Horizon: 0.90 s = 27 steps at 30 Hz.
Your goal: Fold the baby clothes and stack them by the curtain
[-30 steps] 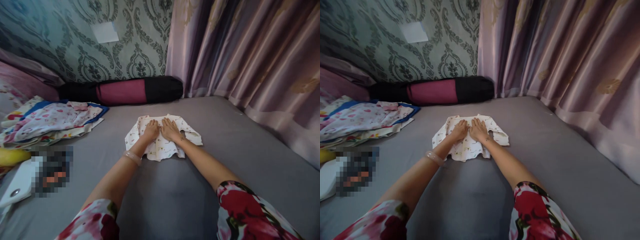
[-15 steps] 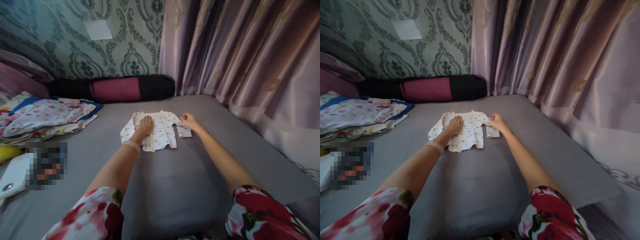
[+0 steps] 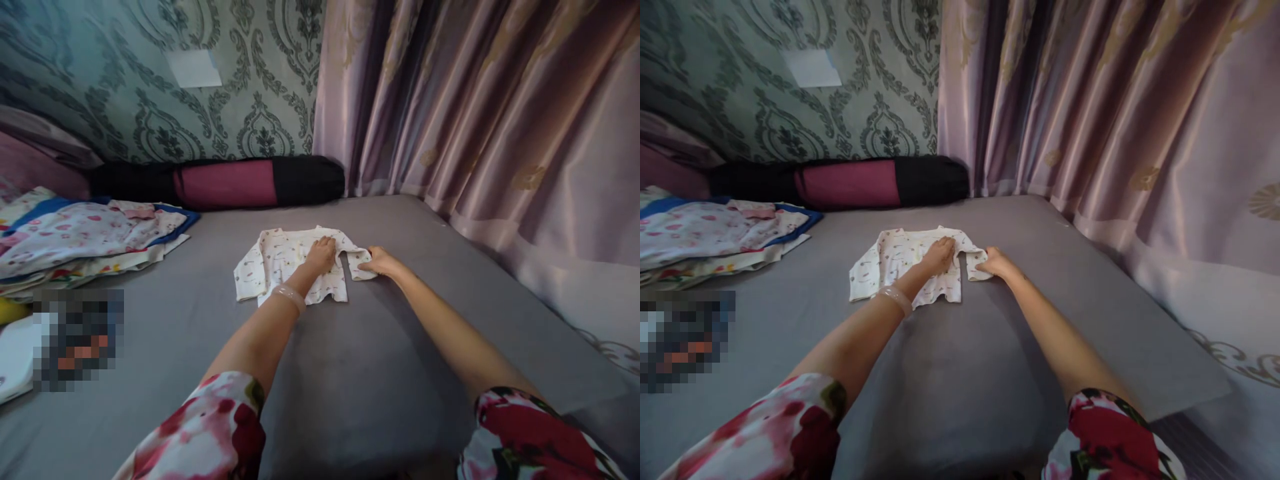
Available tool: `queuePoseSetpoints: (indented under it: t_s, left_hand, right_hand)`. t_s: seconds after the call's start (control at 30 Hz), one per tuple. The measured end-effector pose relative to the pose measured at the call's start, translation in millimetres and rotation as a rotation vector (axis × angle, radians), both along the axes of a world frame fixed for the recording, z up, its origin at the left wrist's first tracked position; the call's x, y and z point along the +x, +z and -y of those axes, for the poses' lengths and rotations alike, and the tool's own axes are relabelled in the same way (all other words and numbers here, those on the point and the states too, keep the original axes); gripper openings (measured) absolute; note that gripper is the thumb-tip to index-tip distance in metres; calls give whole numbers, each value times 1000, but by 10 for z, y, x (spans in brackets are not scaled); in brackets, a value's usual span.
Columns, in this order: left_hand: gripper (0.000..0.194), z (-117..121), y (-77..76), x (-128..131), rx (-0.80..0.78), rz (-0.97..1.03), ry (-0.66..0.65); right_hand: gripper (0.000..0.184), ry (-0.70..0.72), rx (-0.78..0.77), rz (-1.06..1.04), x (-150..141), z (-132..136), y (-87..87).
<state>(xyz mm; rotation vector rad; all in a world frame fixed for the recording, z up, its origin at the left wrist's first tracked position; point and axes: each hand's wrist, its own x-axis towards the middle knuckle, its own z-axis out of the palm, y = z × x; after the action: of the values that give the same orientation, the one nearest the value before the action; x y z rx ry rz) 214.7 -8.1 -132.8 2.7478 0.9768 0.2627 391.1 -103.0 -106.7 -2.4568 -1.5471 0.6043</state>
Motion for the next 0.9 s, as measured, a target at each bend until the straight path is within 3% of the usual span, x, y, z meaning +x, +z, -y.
queuePoseSetpoints:
  t_s: [0.1, 0.23, 0.37, 0.53, 0.73, 0.9]
  left_hand:
    - [40, 11, -64, 36, -1, 25, -1]
    - [42, 23, -126, 16, 9, 53, 21]
    - [46, 29, -164, 21, 9, 59, 37]
    - [46, 20, -204, 43, 15, 81, 44]
    - [46, 30, -197, 27, 25, 123, 42]
    - [46, 29, -198, 26, 32, 107, 43]
  right_hand:
    - [25, 89, 30, 124, 44, 24, 143]
    - [37, 210, 265, 515, 76, 147, 265]
    - [40, 322, 164, 636, 205, 274, 168]
    - [41, 117, 106, 512, 483, 269, 44]
    - [40, -362, 64, 245, 603, -36, -3]
    - [38, -484, 46, 147, 607, -222, -79]
